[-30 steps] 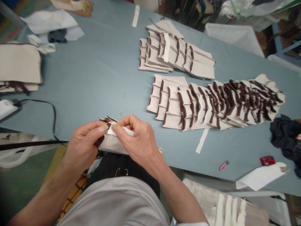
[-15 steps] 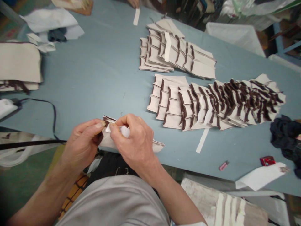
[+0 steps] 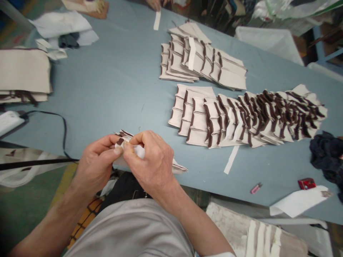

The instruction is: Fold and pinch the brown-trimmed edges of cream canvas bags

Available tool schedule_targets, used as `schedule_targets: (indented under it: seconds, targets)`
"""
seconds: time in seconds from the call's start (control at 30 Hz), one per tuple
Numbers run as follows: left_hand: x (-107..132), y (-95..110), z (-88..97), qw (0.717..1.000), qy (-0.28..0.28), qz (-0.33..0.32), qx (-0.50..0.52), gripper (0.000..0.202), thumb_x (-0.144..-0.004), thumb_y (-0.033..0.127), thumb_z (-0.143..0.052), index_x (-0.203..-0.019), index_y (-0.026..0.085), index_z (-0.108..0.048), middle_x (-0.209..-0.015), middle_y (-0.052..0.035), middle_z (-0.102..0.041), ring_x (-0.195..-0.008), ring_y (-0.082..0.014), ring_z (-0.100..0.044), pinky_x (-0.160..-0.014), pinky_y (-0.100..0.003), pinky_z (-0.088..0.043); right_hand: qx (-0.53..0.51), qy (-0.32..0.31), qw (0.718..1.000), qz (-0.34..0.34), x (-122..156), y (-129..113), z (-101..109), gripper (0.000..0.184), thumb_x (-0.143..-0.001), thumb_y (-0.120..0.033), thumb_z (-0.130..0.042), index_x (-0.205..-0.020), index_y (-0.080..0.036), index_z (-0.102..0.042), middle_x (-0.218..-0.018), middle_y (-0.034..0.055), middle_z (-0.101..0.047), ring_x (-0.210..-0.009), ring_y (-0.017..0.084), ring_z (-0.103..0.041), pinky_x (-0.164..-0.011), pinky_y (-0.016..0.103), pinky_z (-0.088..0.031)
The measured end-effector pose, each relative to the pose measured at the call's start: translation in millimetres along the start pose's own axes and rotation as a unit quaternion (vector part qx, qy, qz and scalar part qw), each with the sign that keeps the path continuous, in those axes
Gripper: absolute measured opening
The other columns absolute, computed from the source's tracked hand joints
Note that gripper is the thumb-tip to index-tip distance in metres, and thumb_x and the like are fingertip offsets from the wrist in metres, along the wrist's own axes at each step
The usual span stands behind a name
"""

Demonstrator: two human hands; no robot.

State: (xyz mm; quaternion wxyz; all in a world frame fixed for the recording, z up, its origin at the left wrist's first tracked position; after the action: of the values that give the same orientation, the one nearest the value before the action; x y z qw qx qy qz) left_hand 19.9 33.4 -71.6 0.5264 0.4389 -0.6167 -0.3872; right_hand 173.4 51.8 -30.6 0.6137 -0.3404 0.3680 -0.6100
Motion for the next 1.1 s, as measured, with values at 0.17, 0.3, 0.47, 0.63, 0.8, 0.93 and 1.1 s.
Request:
schedule_targets:
  seconds: [0.17, 0.3, 0.47, 0.63, 0.8, 0.93, 1.1]
  targets:
    - [9.0, 3.1, -2.1, 0.998, 0.022, -0.024, -0.051, 0.009, -0.095, 0.029, -0.071, -0.09, 0.022, -0.071, -0.075, 0.0023, -0.065, -0.068, -0.0144, -0.055, -0.062, -0.026, -0.042, -0.065, -0.019, 0.996, -0.052, 7.4, 3.3, -0.5, 0.018, -0.089, -0.034, -0.065, -0.075, -0.024, -0.058, -0.071, -0.0027, -0.065, -0.066, 0.015, -0.057, -0.067, 0.031, -0.042]
    - [12.7, 9.4, -5.7, 0.995, 0.031, -0.025, -0.088, 0.009, -0.091, 0.027, -0.07, -0.085, 0.02, -0.069, -0.071, 0.0032, -0.066, -0.06, -0.0123, -0.053, -0.056, -0.023, -0.041, -0.141, -0.044, 0.983, -0.112, 9.1, 10.0, -0.6, 0.02, -0.085, -0.038, -0.067, -0.076, -0.024, -0.057, -0.066, -0.0058, -0.058, -0.061, 0.013, -0.05, -0.062, 0.028, -0.039]
    - [17.6, 22.2, -18.0, 0.98, 0.075, -0.056, -0.176, 0.007, -0.082, 0.022, -0.065, -0.077, 0.02, -0.069, -0.06, 0.0062, -0.059, -0.05, -0.0098, -0.046, -0.048, -0.022, -0.035, -0.244, -0.105, 0.951, -0.156, 13.6, 16.8, -8.2, 0.02, -0.086, -0.041, -0.064, -0.085, -0.024, -0.054, -0.065, -0.008, -0.051, -0.058, 0.012, -0.046, -0.056, 0.026, -0.035]
    - [24.4, 29.4, -34.2, 0.939, 0.134, -0.135, -0.287, 0.01, -0.082, 0.018, -0.059, -0.078, 0.02, -0.068, -0.056, 0.0088, -0.053, -0.047, -0.0077, -0.04, -0.047, -0.021, -0.033, -0.222, -0.091, 0.96, -0.146, 18.5, 19.1, -14.6, 0.017, -0.097, -0.038, -0.05, -0.087, -0.024, -0.051, -0.072, -0.0054, -0.057, -0.067, 0.014, -0.054, -0.066, 0.03, -0.04]
    - [26.1, 28.8, -37.3, 0.922, 0.154, -0.198, -0.294, 0.011, -0.081, 0.014, -0.056, -0.075, 0.02, -0.063, -0.058, 0.0091, -0.052, -0.049, -0.0076, -0.042, -0.05, -0.022, -0.035, -0.291, -0.088, 0.941, -0.148, 16.0, 16.0, -21.9, 0.015, -0.098, -0.037, -0.05, -0.093, -0.024, -0.053, -0.072, -0.0059, -0.058, -0.065, 0.013, -0.057, -0.065, 0.028, -0.043]
    - [26.2, 19.3, -31.5, 0.936, 0.141, -0.212, -0.243, 0.012, -0.081, 0.014, -0.055, -0.076, 0.021, -0.063, -0.062, 0.008, -0.053, -0.051, -0.0087, -0.043, -0.051, -0.023, -0.036, -0.344, -0.111, 0.913, -0.191, 16.9, 13.0, -22.6, 0.018, -0.094, -0.037, -0.055, -0.102, -0.021, -0.057, -0.069, -0.0064, -0.056, -0.059, 0.012, -0.051, -0.057, 0.026, -0.039]
    - [15.9, 2.2, -19.7, 0.982, 0.041, -0.157, -0.1, 0.009, -0.085, 0.02, -0.058, -0.078, 0.021, -0.064, -0.065, 0.0054, -0.053, -0.053, -0.0109, -0.042, -0.05, -0.025, -0.034, -0.386, -0.166, 0.888, -0.19, 16.8, 17.1, -18.3, 0.028, -0.095, -0.044, -0.062, -0.11, -0.02, -0.06, -0.071, -0.0059, -0.054, -0.058, 0.011, -0.046, -0.053, 0.024, -0.036]
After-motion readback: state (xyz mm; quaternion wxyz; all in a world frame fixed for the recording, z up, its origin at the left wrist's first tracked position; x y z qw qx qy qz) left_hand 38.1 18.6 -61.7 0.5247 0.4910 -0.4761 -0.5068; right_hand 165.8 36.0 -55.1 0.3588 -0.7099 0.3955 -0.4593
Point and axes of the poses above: each hand's wrist, its own x-axis away from the middle knuckle, its own z-axis out of the back of the hand, y = z × x, the point moved 4 cm from there along -x, towards the middle knuckle
